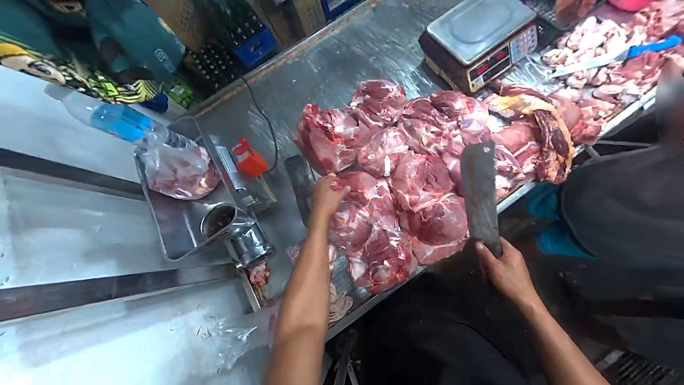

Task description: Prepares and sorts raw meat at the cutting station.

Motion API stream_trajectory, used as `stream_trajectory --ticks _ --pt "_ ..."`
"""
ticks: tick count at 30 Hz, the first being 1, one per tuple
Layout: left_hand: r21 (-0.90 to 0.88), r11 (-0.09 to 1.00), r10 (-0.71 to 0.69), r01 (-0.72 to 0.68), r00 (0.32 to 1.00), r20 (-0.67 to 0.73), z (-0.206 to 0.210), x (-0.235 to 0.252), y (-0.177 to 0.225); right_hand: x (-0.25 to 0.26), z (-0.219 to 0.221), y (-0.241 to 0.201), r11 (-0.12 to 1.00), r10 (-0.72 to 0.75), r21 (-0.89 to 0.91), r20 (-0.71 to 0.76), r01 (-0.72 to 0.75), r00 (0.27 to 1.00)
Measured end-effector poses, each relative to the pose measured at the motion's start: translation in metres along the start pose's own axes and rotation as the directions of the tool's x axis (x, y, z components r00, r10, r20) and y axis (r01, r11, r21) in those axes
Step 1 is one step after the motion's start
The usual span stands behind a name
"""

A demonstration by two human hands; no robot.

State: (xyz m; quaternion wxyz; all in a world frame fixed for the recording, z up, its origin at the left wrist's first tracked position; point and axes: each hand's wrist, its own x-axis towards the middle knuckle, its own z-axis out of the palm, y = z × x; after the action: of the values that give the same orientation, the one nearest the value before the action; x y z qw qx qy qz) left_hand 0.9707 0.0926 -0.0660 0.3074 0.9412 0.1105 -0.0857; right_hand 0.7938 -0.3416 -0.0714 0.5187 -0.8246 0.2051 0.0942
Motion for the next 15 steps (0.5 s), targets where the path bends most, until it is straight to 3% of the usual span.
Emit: stream_trajectory --ticks 4,7,10,15 --pt "0.175 0.979 0.132 -0.103 0.977 -0.166 0.099 -0.14 0.0 0.007 -0.015 0.03 0.999 0.025 -0.049 0.017 -0.024 1.0" --pt "0.111 0.989 0.121 -0.098 0.967 -0.222 0.169 -0.223 -0.028 0.036 -0.021 0.034 0.996 -0.004 -0.087 0.033 0.006 0.999" --pt "-0.064 0.998 -0.032 0.019 0.974 -0.222 0.158 -0.25 -0.036 0.06 -0.013 0.008 0.997 -0.055 -0.053 0.111 0.061 0.992" --pt "-0.037 0.975 -0.221 0.22 0.929 -0.299 0.13 -0.22 -0.037 0.126 -0.016 -0.047 0.968 -0.183 -0.115 0.293 0.224 0.939"
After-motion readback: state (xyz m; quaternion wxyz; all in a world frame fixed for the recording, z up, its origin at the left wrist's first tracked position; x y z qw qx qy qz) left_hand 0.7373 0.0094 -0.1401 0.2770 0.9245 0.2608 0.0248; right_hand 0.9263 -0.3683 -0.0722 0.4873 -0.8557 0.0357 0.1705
